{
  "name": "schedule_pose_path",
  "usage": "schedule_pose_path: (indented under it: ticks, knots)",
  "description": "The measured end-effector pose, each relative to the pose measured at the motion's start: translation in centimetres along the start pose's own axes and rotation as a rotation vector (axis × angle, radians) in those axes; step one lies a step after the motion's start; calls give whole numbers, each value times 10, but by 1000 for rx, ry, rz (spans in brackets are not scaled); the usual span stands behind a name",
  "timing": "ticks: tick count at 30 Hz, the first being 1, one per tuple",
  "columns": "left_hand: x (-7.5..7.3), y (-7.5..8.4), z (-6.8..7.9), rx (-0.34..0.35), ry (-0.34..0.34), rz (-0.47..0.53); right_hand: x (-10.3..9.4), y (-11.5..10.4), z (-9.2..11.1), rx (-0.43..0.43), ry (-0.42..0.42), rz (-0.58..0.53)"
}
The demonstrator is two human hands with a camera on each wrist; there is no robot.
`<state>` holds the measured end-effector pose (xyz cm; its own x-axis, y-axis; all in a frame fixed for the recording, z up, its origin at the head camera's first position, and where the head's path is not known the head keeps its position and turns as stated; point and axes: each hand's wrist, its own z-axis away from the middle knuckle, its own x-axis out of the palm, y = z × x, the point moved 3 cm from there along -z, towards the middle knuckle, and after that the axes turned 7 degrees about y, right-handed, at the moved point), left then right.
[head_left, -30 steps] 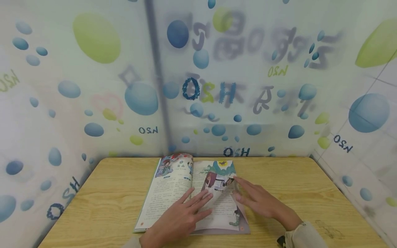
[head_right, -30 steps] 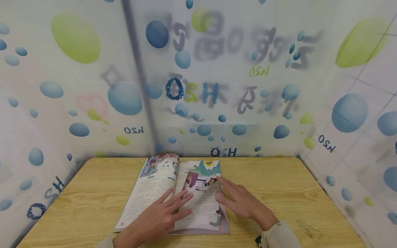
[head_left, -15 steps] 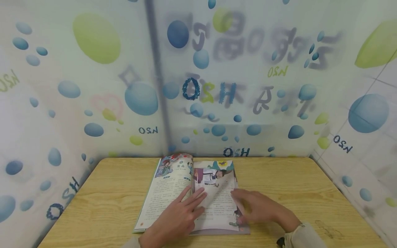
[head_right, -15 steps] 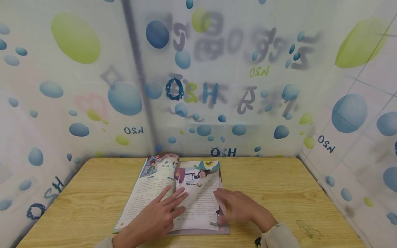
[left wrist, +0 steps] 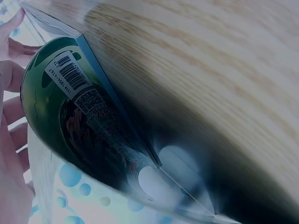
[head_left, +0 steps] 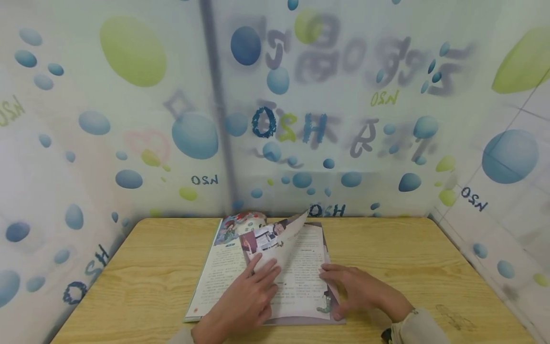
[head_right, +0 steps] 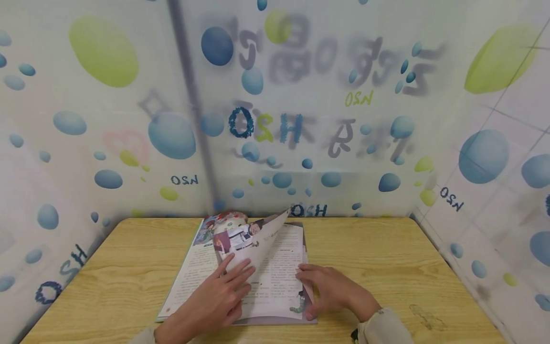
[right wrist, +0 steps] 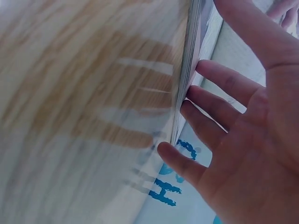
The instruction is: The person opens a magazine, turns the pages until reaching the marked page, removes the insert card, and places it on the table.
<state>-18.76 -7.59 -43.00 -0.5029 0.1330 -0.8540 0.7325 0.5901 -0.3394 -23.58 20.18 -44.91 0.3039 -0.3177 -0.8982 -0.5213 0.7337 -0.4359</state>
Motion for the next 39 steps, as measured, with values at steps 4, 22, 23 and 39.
schedule_pose_path:
  ticks: [4, 22, 23, 39]
  knots:
    - [0, 0, 0, -23, 14, -42, 1, 1, 0, -8, 5, 10]
    - [3, -4, 7, -288, -277, 61, 1, 1, -1, -11, 15, 17]
    - [3, -4, 7, -299, -276, 69, 1, 1, -2, -11, 15, 15]
    - [5, -5, 6, -383, -303, 173, 0, -2, 0, -17, 24, -4]
